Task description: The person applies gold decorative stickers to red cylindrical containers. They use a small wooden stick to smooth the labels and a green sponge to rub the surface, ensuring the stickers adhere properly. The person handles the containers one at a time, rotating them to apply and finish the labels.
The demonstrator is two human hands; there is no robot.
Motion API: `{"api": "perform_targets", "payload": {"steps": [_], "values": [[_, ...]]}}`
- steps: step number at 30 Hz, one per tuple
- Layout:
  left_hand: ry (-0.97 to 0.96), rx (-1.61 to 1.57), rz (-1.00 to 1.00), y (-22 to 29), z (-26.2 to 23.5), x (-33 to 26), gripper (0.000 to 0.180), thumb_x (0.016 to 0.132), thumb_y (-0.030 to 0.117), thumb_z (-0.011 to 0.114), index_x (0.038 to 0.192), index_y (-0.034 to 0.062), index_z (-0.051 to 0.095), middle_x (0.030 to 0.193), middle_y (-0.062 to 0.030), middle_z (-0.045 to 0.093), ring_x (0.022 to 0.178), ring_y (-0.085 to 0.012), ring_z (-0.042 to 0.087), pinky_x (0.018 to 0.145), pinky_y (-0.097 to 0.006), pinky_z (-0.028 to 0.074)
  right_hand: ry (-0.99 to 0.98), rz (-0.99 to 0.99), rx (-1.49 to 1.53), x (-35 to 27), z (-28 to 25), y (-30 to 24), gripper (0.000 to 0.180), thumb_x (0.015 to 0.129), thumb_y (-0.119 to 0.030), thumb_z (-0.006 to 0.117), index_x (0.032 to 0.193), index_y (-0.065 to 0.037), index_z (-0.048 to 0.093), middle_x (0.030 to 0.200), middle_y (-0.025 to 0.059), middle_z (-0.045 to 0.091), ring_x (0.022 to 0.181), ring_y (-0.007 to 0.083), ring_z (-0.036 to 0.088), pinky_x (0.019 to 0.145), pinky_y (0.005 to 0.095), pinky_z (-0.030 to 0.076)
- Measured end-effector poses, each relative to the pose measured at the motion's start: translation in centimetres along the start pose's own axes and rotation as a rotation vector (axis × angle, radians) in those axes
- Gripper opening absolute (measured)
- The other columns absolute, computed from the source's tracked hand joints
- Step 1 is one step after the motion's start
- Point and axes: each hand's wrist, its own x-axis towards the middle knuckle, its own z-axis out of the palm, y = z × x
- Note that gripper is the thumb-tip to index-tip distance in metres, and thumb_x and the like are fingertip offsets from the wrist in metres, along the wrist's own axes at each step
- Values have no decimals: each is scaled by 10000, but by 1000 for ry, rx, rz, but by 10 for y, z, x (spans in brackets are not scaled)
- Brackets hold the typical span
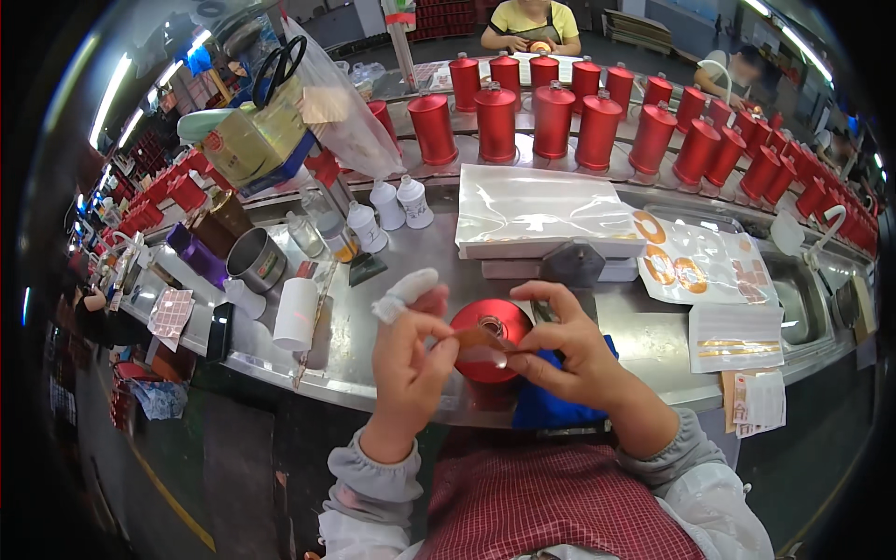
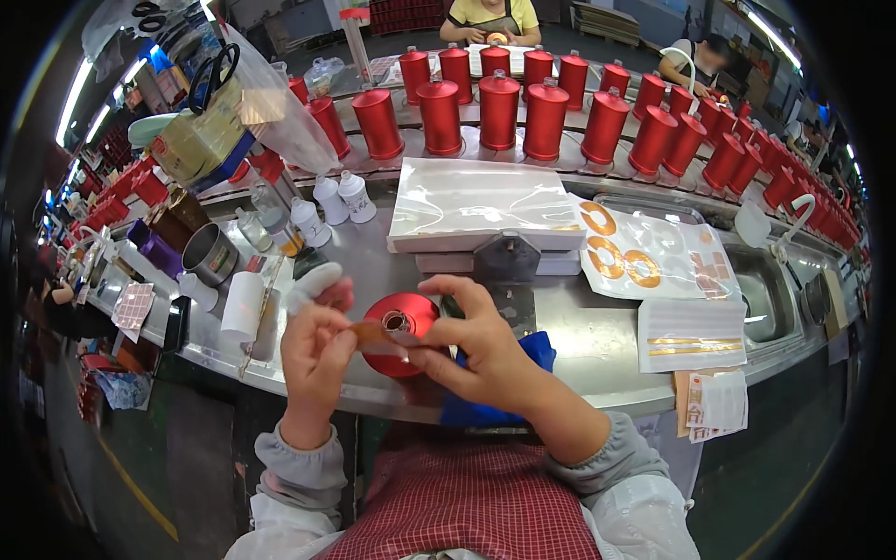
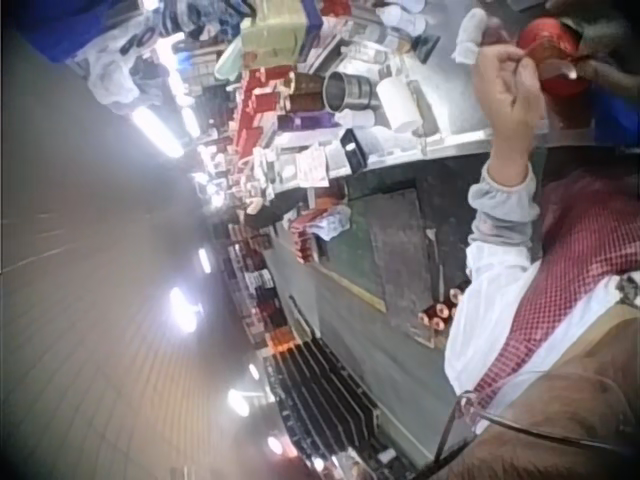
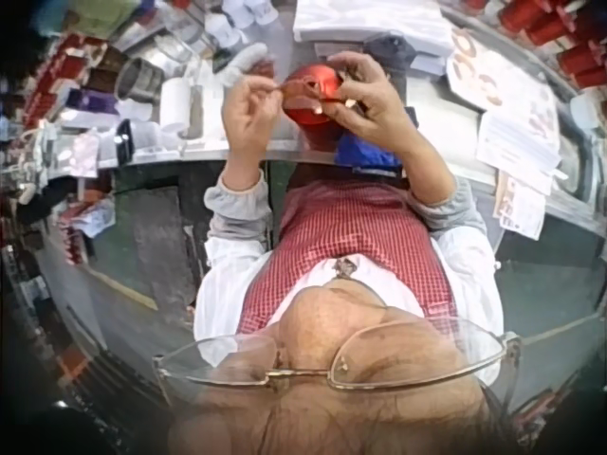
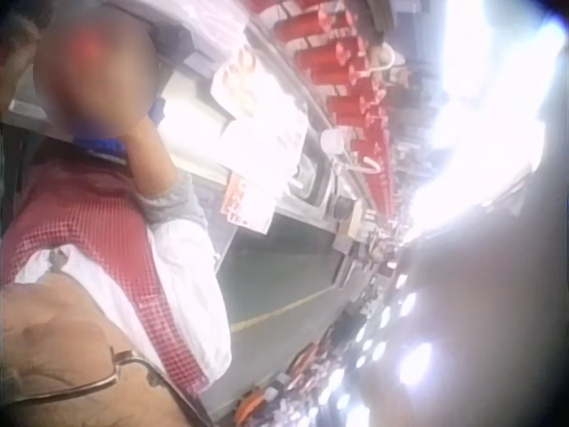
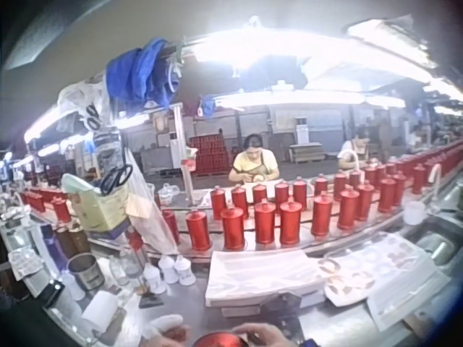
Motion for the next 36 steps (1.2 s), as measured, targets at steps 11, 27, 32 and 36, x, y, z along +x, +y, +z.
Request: {"api": "perform_targets", "payload": {"steps": [11, 27, 32, 36], "values": [[71, -93, -433, 14, -1, -39, 58, 886, 28, 580, 925, -14, 568, 1046, -126, 600, 775, -127, 607, 700, -263, 498, -112, -86, -232, -10, 2, -19, 156, 780, -184, 759, 836, -57, 686, 1266, 189, 484, 1177, 405, 464, 979, 485, 391], [73, -619, -298, -46, -3, 14, 237, 961, 249, 546, 1052, 31, 565, 1122, -109, 535, 1054, -152, 506, 961, -298, 381, 90, 219, 195, 14, 26, 15, 180, 903, -195, 637, 880, -23, 683, 1160, 137, 528, 1077, 241, 524, 926, 357, 412], [24, -6, 81, -38, -4, -26, 389, 838, 278, 704, 1124, 67, 545, 1412, -202, 397, 1315, -294, 352, 1119, -430, 210, 101, 256, 292, 17, 30, 16, 207, 920, -205, 626, 846, -16, 670, 1154, 129, 526, 1074, 210, 522, 913, 337, 417], [1, 97, -45, -43, -10, -18, 173, 858, 204, 668, 976, 84, 625, 1368, -203, 448, 1299, -316, 371, 1104, -411, 222, 126, 231, 293, 16, 33, 23, 214, 916, -199, 637, 808, -14, 648, 1156, 137, 526, 1075, 212, 523, 904, 329, 418]]}}
